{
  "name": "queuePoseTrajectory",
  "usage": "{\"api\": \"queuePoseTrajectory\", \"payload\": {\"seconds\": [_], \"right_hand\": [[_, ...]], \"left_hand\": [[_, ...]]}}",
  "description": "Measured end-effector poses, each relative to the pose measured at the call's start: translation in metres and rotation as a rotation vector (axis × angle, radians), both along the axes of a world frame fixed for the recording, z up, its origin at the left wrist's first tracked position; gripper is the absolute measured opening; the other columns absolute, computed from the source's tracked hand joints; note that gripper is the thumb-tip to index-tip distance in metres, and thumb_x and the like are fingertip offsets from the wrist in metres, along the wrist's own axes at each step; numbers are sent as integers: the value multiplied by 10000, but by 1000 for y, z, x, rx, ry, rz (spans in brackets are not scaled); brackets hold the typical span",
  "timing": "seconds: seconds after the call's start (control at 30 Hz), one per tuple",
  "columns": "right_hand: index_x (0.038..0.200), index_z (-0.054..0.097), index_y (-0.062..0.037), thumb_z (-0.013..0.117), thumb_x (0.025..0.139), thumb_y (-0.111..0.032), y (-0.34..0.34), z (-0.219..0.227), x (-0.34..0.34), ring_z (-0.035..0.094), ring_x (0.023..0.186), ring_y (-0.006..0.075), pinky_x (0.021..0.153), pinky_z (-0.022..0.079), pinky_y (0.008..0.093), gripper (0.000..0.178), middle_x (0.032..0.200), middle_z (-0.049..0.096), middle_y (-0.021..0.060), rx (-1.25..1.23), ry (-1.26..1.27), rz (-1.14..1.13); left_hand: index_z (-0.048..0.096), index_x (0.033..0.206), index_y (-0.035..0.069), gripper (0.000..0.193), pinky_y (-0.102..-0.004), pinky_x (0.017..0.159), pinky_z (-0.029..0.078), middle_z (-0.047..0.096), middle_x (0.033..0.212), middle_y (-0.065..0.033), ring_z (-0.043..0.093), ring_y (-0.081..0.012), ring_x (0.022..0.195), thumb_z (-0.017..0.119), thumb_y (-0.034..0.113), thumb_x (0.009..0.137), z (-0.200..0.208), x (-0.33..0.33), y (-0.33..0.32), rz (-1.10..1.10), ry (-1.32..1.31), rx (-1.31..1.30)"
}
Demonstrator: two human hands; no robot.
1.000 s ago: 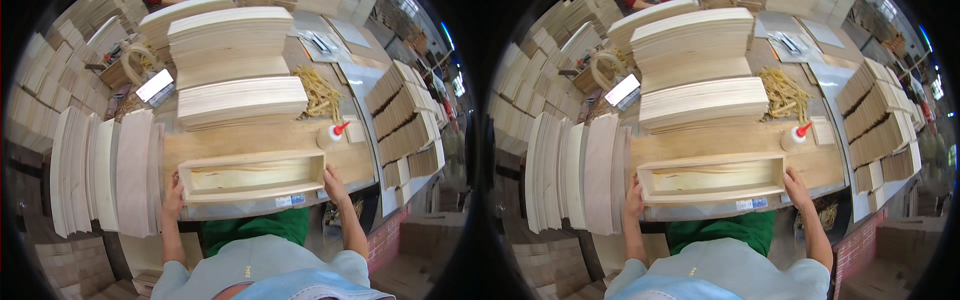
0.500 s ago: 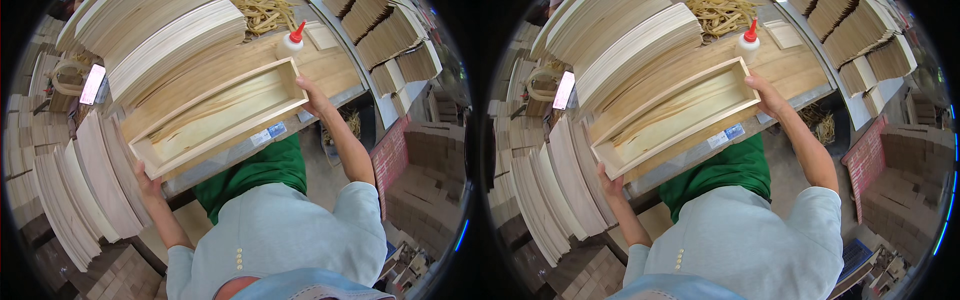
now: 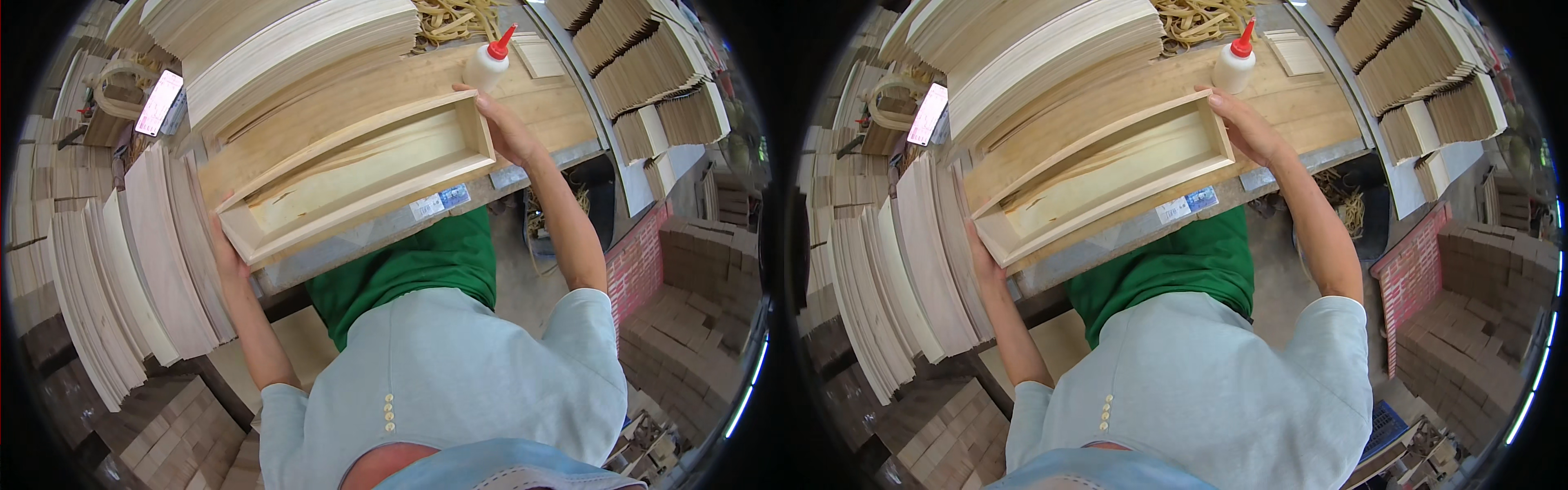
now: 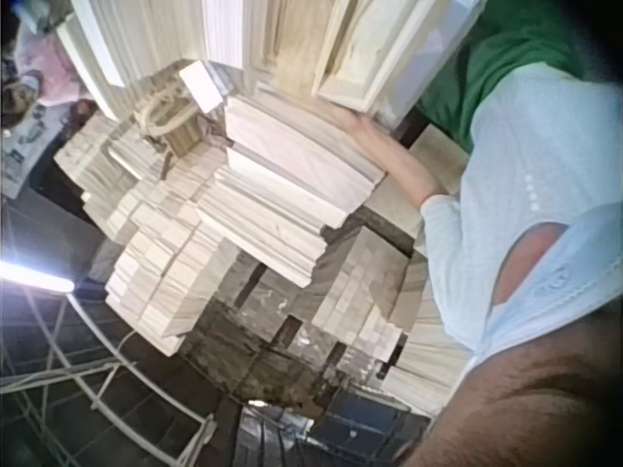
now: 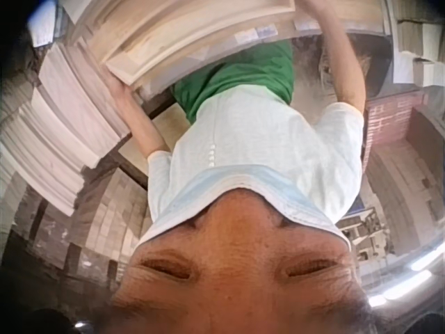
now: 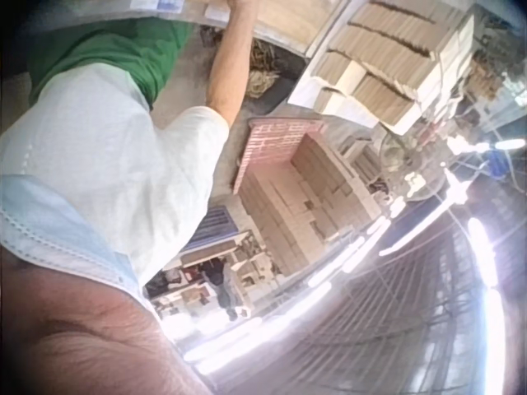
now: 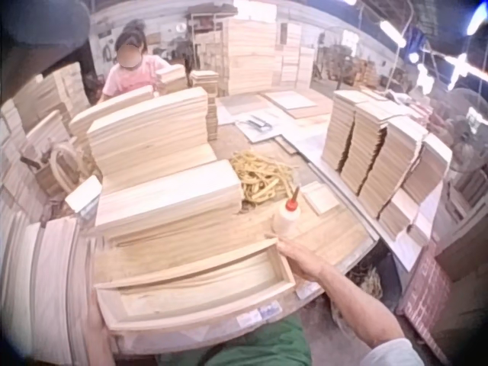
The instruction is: Applying wood glue to wooden panels and assembling them into boxes or components.
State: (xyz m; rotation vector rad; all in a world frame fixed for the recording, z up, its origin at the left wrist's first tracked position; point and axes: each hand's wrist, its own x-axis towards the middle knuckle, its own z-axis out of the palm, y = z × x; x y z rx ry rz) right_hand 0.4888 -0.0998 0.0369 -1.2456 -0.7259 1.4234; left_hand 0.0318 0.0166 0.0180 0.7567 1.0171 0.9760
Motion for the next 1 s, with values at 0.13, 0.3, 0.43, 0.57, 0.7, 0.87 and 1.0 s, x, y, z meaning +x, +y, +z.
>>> {"api": "queuePoseTrajectory", "payload": {"seconds": [0.13,0.3,0.43,0.57,0.7,0.87,1.0], "right_hand": [[1328,445,-27,553,891,-460,2,-10,5,470,1197,193,1021,356,344,625,1284,507,97,59,3,-4],[1278,494,-49,526,888,-456,13,-18,-2,558,1061,201,902,471,351,565,1166,557,109,87,-9,-138],[1263,507,-50,526,882,-471,15,-26,-3,558,1055,203,885,477,351,567,1154,563,98,77,23,-141],[1213,518,-49,571,883,-430,12,-25,-5,547,1029,164,916,436,316,506,1113,577,82,23,105,-118],[1306,492,-42,525,930,-448,2,-21,10,520,1134,180,984,407,340,554,1251,549,107,-67,-7,-131],[1333,499,-29,480,978,-348,3,-4,14,516,1166,174,996,406,329,478,1282,548,106,37,-342,-134],[1295,541,-30,509,967,-332,13,-4,15,574,1088,183,963,433,312,447,1203,602,101,-48,-286,-121]], "left_hand": [[493,1300,29,521,-385,1038,375,507,1309,-134,479,-258,1210,392,429,982,2,11,5,32,17,-45],[493,1282,23,525,-385,975,425,551,1264,-127,547,-258,1127,395,433,970,-4,12,9,115,76,73],[481,1294,21,524,-382,971,431,555,1259,-127,555,-260,1113,403,422,967,-5,9,13,99,60,63],[493,1280,5,542,-370,977,418,554,1247,-133,543,-246,1118,419,439,964,-8,4,11,117,60,45],[460,1326,9,546,-354,1000,391,541,1272,-135,520,-206,1146,416,429,980,4,25,13,18,282,27],[448,1353,26,480,-359,1054,333,493,1343,-118,451,-218,1242,492,312,970,14,-3,9,-111,608,322],[503,1305,34,466,-390,1053,326,534,1302,-132,457,-255,1241,629,194,885,59,33,-3,-122,1060,825]]}}
